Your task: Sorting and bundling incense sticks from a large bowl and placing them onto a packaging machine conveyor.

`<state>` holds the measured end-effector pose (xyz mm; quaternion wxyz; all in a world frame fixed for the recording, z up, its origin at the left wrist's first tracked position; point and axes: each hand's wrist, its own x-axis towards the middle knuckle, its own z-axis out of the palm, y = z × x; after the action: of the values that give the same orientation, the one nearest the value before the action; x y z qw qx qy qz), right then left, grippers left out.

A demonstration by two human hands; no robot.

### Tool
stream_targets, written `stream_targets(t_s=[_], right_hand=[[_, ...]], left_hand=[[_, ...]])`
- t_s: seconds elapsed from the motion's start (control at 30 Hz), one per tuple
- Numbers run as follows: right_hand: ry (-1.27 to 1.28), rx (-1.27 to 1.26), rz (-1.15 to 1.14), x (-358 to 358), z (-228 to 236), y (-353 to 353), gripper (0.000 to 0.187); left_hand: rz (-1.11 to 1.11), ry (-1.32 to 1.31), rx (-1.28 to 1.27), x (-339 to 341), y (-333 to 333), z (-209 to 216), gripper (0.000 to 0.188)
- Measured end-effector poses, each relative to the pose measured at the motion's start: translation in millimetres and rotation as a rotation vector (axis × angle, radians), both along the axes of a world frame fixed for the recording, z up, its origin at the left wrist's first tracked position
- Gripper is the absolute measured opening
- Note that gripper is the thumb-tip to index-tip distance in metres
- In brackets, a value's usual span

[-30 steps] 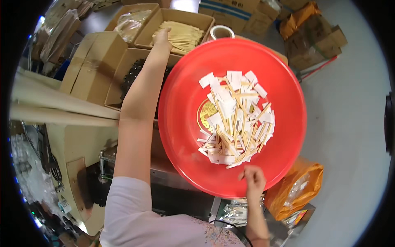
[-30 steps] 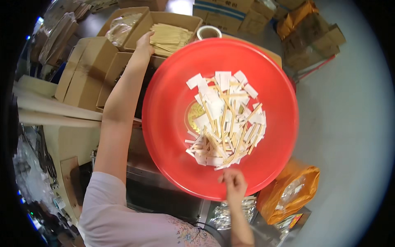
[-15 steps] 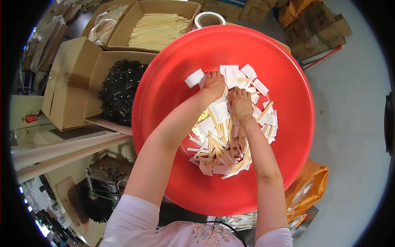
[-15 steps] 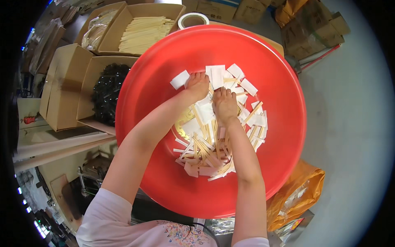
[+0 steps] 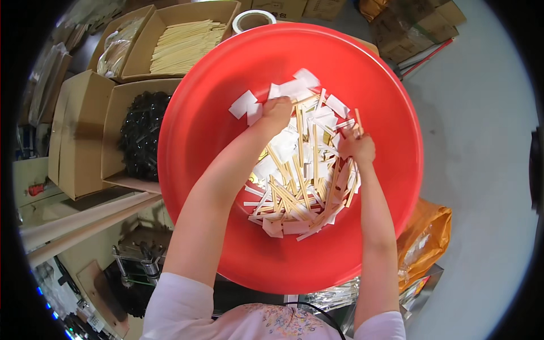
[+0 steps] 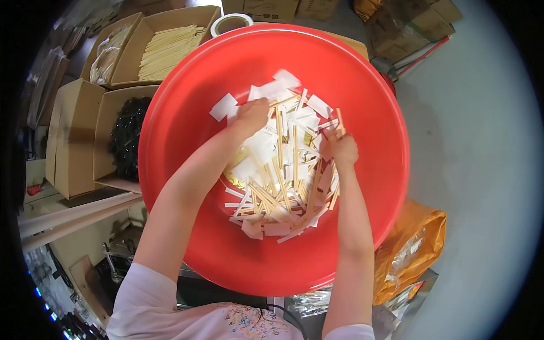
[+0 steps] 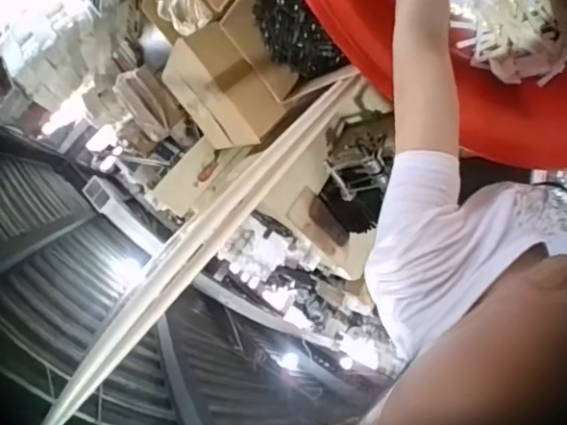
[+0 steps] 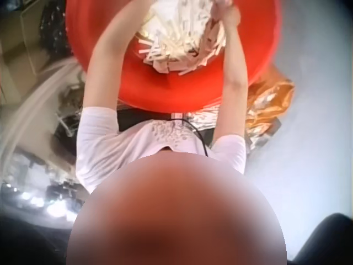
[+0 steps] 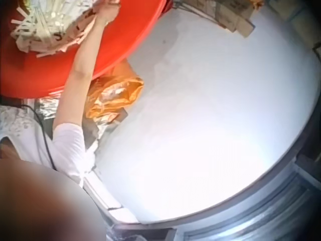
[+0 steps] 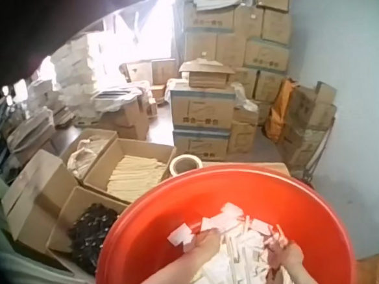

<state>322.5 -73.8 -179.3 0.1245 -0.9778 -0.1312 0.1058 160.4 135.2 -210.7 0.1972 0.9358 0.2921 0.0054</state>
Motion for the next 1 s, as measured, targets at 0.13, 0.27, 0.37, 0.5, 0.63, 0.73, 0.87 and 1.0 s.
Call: stream_targets(t_s=[0.13, 0.27, 0.37, 0.5, 0.63, 0.73, 0.87, 1.0], right_hand=[[0.071, 0.034, 0.043, -9, -15, 4, 0.052], [-0.188, 0.105, 0.221, -25, -5, 39, 0.024], [-0.240, 0.185, 0.545, -11, -16, 73, 0.021], [-0.278, -0.010, 0.708, -8, -23, 111, 0.020], [-0.130, -0.187, 0.613, -2, -4, 108, 0.025], [-0.205, -0.162, 0.546, 20, 23, 102, 0.028], [0.096, 0.196, 0.377, 42, 75, 89, 0.024], [0.533, 0.364, 0.270, 60, 106, 68, 0.030]], left_hand=[[0.243, 0.076, 0.124, -13, 8, 4, 0.019], [0.187, 0.157, 0.078, -13, 8, -3, 0.022], [0.320, 0.128, -0.316, 16, -35, 23, 0.025], [0.376, 0.095, -0.229, 24, -58, 4, 0.021], [0.512, 0.087, -0.386, 16, -43, 7, 0.029], [0.510, 0.160, -0.574, 3, -13, 5, 0.039], [0.584, 0.054, -0.655, -6, 11, 13, 0.036], [0.628, -0.161, -0.363, 2, -8, 12, 0.035]])
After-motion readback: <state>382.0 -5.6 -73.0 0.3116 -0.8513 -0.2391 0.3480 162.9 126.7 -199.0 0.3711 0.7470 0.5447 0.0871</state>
